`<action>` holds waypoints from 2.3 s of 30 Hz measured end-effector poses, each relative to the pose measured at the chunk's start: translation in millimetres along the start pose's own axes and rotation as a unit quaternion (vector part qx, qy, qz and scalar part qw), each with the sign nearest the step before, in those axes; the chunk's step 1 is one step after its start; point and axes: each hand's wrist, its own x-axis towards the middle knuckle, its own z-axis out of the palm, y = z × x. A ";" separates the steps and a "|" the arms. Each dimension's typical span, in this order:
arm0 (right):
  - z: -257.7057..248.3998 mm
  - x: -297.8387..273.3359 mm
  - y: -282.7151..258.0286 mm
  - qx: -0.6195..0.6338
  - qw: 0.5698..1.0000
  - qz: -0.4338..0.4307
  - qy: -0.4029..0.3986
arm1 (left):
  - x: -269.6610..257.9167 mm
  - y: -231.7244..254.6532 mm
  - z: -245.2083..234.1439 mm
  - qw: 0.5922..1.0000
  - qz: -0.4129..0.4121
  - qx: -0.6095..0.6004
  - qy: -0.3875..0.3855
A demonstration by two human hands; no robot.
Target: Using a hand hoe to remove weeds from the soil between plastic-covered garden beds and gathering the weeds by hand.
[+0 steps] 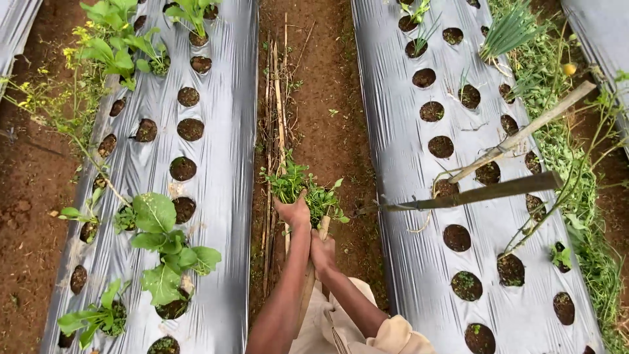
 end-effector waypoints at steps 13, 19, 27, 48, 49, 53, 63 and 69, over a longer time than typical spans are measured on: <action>-10.0 238.3 -151.2 0.191 0.976 0.012 -0.105 | 89.4 91.0 236.1 0.999 0.030 0.020 -0.029; -39.3 230.8 -251.1 0.189 0.980 0.050 0.038 | 31.1 175.2 296.7 0.989 -0.049 0.089 -0.103; -20.2 357.3 -293.4 0.294 0.956 -0.004 -0.012 | 130.8 160.9 426.5 0.982 0.059 0.110 -0.140; 166.1 557.5 -614.5 0.277 0.960 0.032 -0.031 | 360.0 468.3 590.2 0.996 0.046 0.060 -0.050; 170.9 574.5 -628.0 0.276 0.960 0.032 -0.032 | 373.2 474.7 606.4 0.996 0.045 0.060 -0.049; 173.8 605.5 -711.1 0.277 0.959 0.028 -0.051 | 386.8 538.1 656.6 0.996 0.061 0.054 -0.036; 194.2 689.9 -867.0 0.306 0.943 0.056 -0.115 | 483.2 635.4 781.1 0.998 0.048 0.051 -0.006; 226.2 760.0 -950.1 0.291 0.946 0.054 -0.136 | 578.7 665.7 864.1 0.994 0.043 0.097 0.010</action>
